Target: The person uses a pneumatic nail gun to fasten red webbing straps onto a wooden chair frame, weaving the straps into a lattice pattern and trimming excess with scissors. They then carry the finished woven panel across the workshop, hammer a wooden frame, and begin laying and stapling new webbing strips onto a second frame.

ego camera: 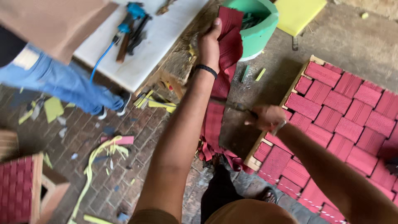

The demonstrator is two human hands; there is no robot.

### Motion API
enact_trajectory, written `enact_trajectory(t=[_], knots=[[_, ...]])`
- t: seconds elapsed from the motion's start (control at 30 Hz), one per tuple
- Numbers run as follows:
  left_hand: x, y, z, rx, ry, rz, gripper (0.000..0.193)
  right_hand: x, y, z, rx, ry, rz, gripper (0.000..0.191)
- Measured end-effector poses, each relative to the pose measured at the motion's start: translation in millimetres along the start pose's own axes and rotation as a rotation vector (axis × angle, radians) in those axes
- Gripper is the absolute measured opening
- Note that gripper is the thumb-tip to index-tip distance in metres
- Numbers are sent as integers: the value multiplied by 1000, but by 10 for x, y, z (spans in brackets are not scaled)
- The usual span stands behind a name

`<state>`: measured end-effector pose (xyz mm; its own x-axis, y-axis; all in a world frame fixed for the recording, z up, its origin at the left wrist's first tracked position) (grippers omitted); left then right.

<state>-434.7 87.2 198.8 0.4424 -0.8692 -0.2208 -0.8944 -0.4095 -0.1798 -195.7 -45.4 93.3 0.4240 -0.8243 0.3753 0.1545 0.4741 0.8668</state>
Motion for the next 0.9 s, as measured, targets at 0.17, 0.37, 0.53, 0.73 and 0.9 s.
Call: enact_trajectory(t=[0.17, 0.37, 0.53, 0.73, 0.9], knots=[[17, -199, 1031, 268, 347, 68, 29, -507, -136, -235, 182, -12, 1, 29], [275, -179, 1787, 26, 468, 277, 41, -280, -386, -381, -169, 57, -242, 60], [784, -92, 1659, -639, -146, 226, 64, 991, -392, -1070, -418, -223, -715, 33], [2216, -617, 1276, -558, -74, 602, 34, 3192, -612, -2226, -79, -798, -1079, 37], [3529, -1185, 847, -384, -83, 1183, 18, 3903, -570, -2928, 136, -895, -878, 110]])
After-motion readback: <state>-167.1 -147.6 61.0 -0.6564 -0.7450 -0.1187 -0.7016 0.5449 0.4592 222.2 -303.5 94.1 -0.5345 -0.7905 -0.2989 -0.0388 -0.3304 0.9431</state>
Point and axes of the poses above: each hand's wrist, its own x-axis away from the middle knuckle, its own y-axis out of the back of the hand, z = x × y, the point moved 6 cm from there along -x, towards the middle knuckle, and after that the axes turned 4 degrees about -x, right-handed, at the moved point
